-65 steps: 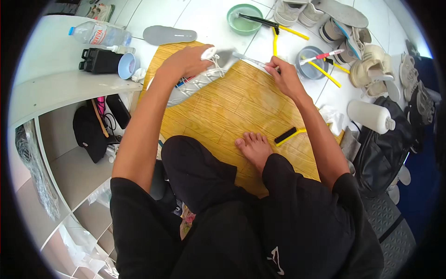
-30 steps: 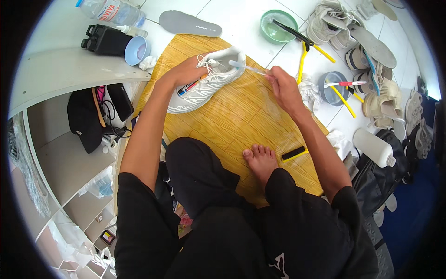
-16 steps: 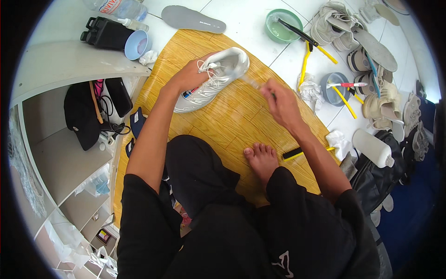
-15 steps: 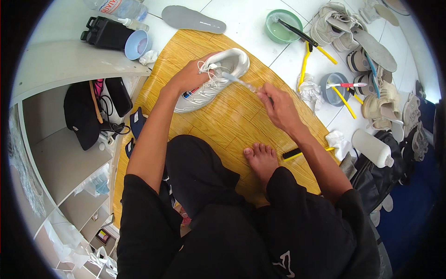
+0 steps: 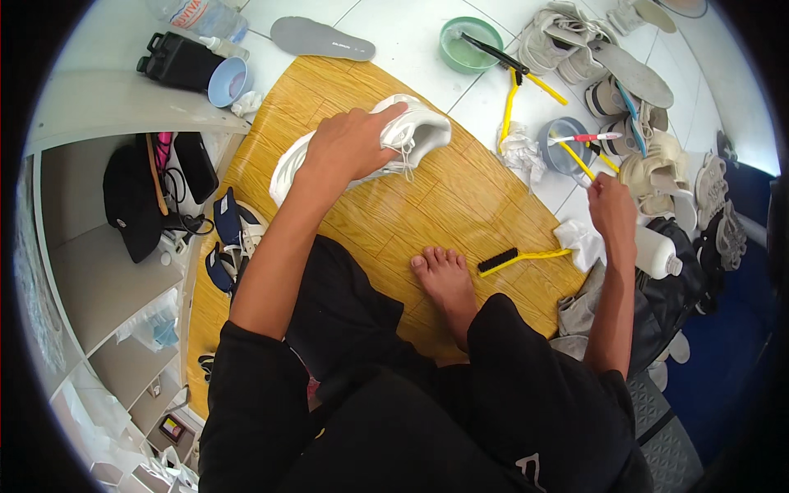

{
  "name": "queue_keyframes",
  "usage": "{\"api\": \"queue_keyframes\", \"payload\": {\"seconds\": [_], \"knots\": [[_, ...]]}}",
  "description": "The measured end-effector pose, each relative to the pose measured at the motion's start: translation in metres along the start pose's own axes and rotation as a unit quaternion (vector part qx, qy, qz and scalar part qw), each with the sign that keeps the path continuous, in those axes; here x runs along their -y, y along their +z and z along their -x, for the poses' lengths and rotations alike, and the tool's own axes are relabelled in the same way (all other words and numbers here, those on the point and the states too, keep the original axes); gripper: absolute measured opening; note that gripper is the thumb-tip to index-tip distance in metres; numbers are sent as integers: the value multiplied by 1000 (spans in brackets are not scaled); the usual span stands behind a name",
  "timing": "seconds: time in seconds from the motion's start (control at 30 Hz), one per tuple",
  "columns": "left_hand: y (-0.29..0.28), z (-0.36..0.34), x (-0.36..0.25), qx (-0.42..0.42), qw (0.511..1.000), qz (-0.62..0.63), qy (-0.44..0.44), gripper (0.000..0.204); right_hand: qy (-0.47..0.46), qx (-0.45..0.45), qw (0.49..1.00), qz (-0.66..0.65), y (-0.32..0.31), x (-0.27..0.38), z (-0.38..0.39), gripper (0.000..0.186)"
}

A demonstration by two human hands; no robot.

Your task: Cleaning and repairing a white sneaker using brushes, cloths, and a scraping tool.

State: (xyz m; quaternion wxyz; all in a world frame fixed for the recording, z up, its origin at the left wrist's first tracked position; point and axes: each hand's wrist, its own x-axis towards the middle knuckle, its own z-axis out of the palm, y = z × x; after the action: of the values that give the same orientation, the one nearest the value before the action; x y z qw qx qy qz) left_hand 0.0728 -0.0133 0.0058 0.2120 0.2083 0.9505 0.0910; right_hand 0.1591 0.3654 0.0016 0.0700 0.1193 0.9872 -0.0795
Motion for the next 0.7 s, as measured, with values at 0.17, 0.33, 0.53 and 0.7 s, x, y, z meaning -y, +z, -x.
{"api": "queue_keyframes", "payload": {"seconds": [0.17, 0.33, 0.53, 0.7], "knots": [[-4, 6, -6, 38, 996, -76, -40, 64, 33, 21, 999, 13, -2, -3, 10, 14], [-12, -1, -19, 40, 994, -94, -47, 65, -26, -29, 990, -134, -58, 15, 31, 14], [-9, -1, -17, 67, 989, -117, -69, 65, -164, 91, 960, -209, 4, 116, 15, 10], [-3, 5, -25, 61, 988, -110, -86, 70, -286, 15, 950, -122, 42, 162, -16, 13]]}}
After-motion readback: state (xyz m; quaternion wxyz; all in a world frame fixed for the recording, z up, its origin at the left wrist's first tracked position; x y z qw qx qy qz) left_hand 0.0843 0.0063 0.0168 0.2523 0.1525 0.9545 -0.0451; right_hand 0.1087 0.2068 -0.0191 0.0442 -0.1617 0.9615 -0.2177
